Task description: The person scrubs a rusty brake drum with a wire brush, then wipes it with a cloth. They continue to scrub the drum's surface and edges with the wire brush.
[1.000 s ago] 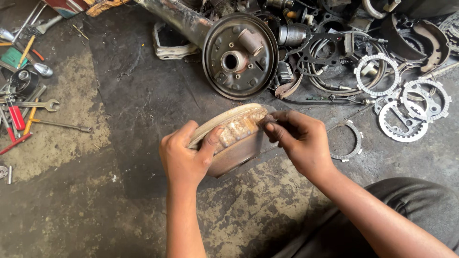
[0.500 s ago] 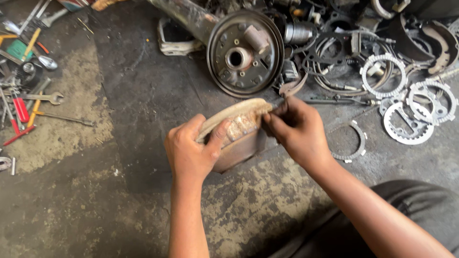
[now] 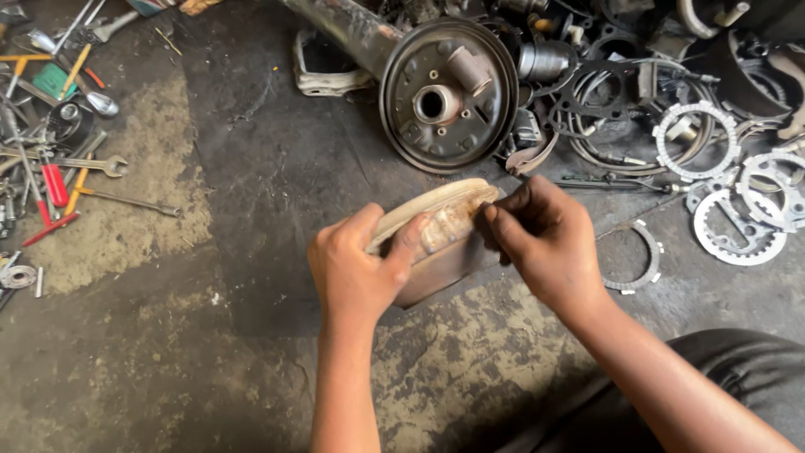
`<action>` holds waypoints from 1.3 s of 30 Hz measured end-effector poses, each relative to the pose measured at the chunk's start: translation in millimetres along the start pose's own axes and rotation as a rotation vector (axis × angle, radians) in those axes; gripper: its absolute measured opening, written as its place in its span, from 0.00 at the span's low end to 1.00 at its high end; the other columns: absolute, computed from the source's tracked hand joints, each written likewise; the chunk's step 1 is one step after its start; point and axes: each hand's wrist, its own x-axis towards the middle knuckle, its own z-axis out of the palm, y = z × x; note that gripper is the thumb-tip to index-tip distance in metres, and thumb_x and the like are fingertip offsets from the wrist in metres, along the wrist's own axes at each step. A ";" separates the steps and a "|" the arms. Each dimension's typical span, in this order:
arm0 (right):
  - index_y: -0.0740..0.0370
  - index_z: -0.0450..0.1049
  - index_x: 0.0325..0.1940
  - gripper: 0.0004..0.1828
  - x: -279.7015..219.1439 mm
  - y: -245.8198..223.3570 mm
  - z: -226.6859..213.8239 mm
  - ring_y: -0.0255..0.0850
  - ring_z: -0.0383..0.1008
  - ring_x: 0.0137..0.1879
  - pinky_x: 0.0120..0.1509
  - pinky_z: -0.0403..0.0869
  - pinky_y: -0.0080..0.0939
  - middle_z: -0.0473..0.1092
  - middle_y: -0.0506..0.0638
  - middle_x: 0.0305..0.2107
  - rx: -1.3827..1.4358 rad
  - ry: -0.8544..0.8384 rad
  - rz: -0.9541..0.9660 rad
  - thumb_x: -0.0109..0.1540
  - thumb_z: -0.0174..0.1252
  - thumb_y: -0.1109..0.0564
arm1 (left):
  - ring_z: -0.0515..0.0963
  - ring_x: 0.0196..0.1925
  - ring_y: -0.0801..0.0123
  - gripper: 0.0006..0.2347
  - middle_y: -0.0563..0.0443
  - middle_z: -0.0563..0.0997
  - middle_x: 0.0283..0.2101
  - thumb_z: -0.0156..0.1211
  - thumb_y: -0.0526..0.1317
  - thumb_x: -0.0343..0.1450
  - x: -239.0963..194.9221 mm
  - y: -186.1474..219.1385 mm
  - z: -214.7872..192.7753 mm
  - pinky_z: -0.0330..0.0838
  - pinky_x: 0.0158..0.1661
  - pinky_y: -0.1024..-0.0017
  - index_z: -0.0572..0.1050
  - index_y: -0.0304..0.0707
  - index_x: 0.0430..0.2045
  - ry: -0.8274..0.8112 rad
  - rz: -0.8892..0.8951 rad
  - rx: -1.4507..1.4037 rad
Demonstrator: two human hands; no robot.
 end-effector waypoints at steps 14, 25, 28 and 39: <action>0.65 0.68 0.40 0.07 -5.9 1.7 0.8 0.30 0.78 0.36 0.39 0.76 0.31 0.78 0.50 0.32 -0.034 0.119 -0.205 0.66 0.61 0.63 | 0.60 0.16 0.49 0.26 0.39 0.65 0.14 0.70 0.53 0.68 -5.3 -13.1 -3.4 0.58 0.21 0.59 0.63 0.31 0.13 0.050 -0.036 -0.063; 0.67 0.69 0.35 0.08 -5.9 -19.3 0.9 0.37 0.74 0.24 0.31 0.71 0.38 0.74 0.55 0.22 -0.557 0.029 -0.350 0.61 0.63 0.65 | 0.65 0.14 0.52 0.26 0.42 0.67 0.13 0.70 0.54 0.66 1.5 5.3 -1.1 0.59 0.19 0.60 0.62 0.34 0.11 0.031 0.018 0.004; 0.68 0.69 0.37 0.07 -1.6 -6.4 4.0 0.36 0.74 0.27 0.33 0.71 0.36 0.74 0.55 0.24 -0.490 0.062 -0.402 0.62 0.62 0.66 | 0.64 0.15 0.54 0.26 0.42 0.66 0.14 0.71 0.54 0.67 -3.3 3.8 3.8 0.58 0.20 0.60 0.62 0.34 0.12 0.042 0.018 -0.013; 0.61 0.71 0.48 0.06 24.0 23.7 -29.7 0.33 0.75 0.38 0.44 0.77 0.35 0.76 0.48 0.36 -0.006 -0.081 -0.054 0.67 0.56 0.60 | 0.61 0.15 0.57 0.26 0.44 0.64 0.13 0.70 0.53 0.67 -4.8 -11.6 -1.5 0.56 0.21 0.61 0.62 0.34 0.11 0.052 -0.014 -0.053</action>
